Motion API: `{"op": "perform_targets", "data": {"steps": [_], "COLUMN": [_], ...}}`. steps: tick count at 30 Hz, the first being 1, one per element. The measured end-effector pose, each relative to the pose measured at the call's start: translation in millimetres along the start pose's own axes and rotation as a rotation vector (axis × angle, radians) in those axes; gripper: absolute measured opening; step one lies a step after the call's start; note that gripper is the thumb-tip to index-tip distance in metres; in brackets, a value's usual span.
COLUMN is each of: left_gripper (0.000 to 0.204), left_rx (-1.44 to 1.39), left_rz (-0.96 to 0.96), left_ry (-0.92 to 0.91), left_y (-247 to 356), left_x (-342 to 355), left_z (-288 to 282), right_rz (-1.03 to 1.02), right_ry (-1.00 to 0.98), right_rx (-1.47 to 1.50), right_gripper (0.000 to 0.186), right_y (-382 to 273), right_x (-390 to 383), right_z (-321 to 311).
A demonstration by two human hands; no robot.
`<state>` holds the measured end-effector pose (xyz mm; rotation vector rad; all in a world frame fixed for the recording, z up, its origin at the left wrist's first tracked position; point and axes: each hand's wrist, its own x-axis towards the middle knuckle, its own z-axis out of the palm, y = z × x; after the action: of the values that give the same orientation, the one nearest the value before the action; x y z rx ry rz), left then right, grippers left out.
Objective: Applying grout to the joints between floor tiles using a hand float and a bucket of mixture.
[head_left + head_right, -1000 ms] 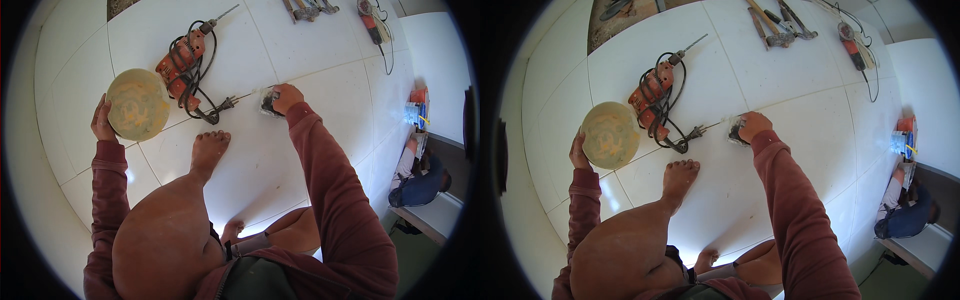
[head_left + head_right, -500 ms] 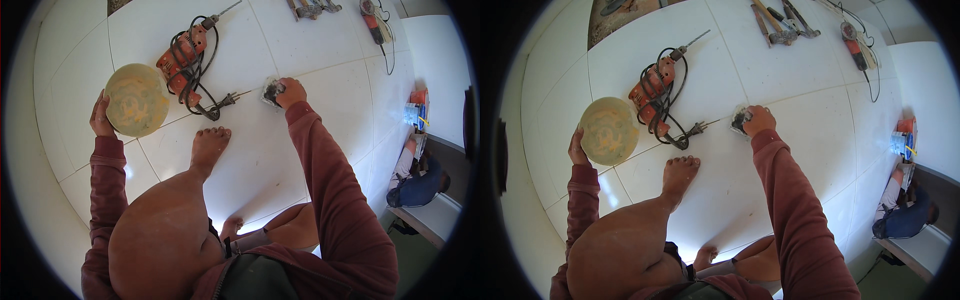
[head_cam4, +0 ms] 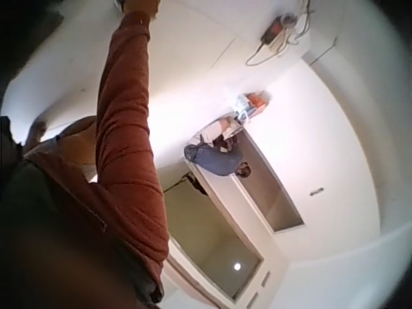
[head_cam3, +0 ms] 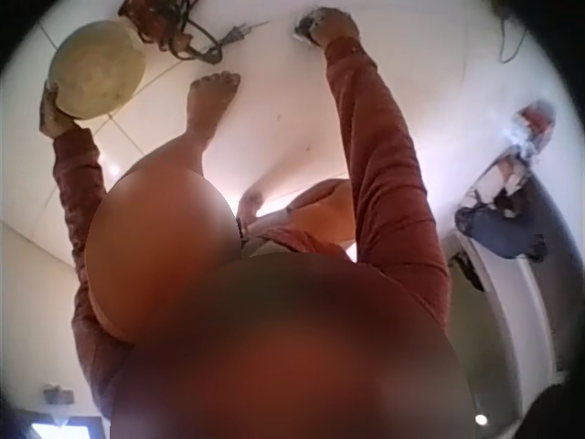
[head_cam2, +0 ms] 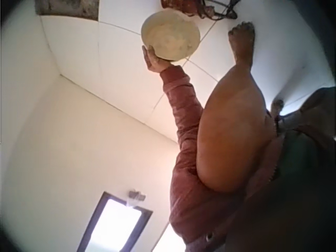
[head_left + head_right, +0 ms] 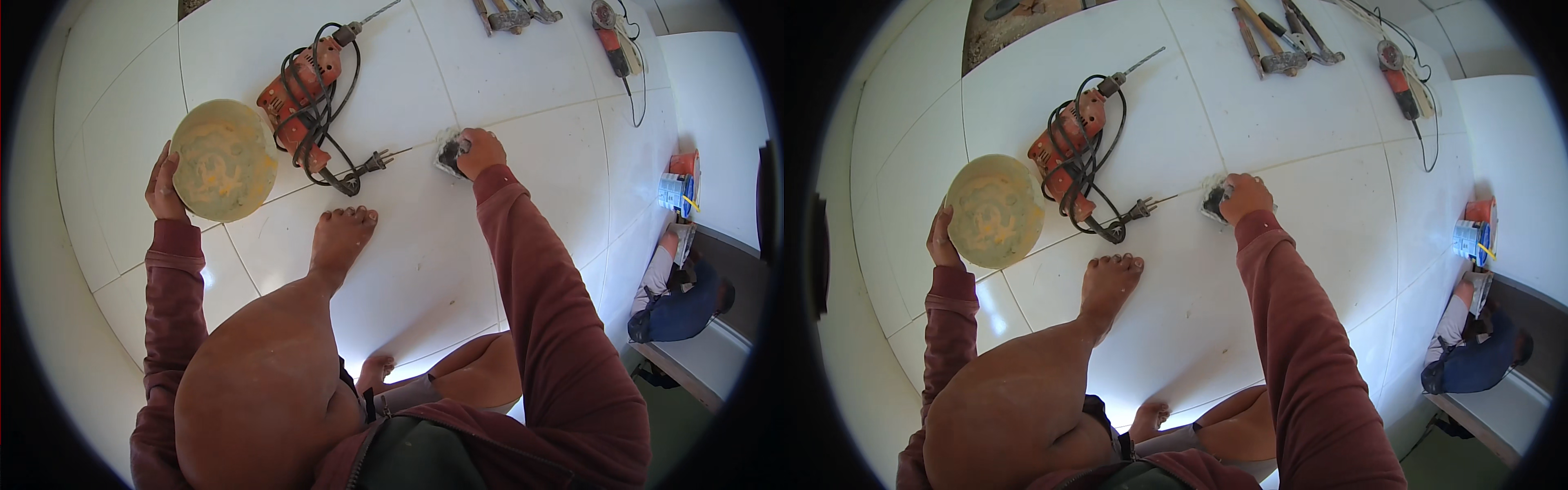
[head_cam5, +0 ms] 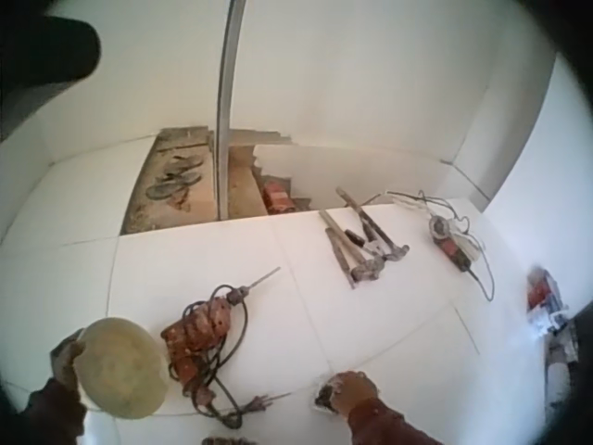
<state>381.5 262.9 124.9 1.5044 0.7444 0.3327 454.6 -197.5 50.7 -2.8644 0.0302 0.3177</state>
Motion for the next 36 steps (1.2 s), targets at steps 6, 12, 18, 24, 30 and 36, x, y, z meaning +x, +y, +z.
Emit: {"op": "perform_targets", "data": {"steps": [6, 12, 18, 24, 30, 36], "left_gripper": [0.053, 0.05, 0.049, 0.05, 0.051, 0.05], "left_rx": [0.066, 0.009, 0.006, 0.048, 0.072, 0.044], "left_rz": [0.044, -0.007, 0.031, 0.01, 0.017, 0.019], "left_ry": [-0.006, -0.016, -0.075, 0.011, -0.005, -0.001], "left_y": [-5.7, -11.7, -4.0, -11.4, -7.8, -9.8], "left_x": [-1.0, 6.8, 8.3, 6.9, 3.2, 7.2], "left_z": [-3.5, -11.0, -3.8, -7.1, -7.2, -6.9], "right_rz": [0.332, -0.02, -0.097, 0.059, -0.003, 0.24], "right_ry": [-0.313, -0.271, 0.078, -0.357, -0.308, -0.121], "right_rx": [0.454, 0.14, 0.179, 0.091, 0.19, 0.458], "right_gripper": [0.024, 0.027, 0.026, 0.025, 0.029, 0.034], "right_y": [19.2, -10.3, 7.4, -2.4, -2.8, 22.5], "right_x": [9.0, -0.9, 1.5, 2.0, 2.1, 24.9], "right_z": [-12.7, 0.2, -5.2, -15.5, -13.4, -12.5]}}
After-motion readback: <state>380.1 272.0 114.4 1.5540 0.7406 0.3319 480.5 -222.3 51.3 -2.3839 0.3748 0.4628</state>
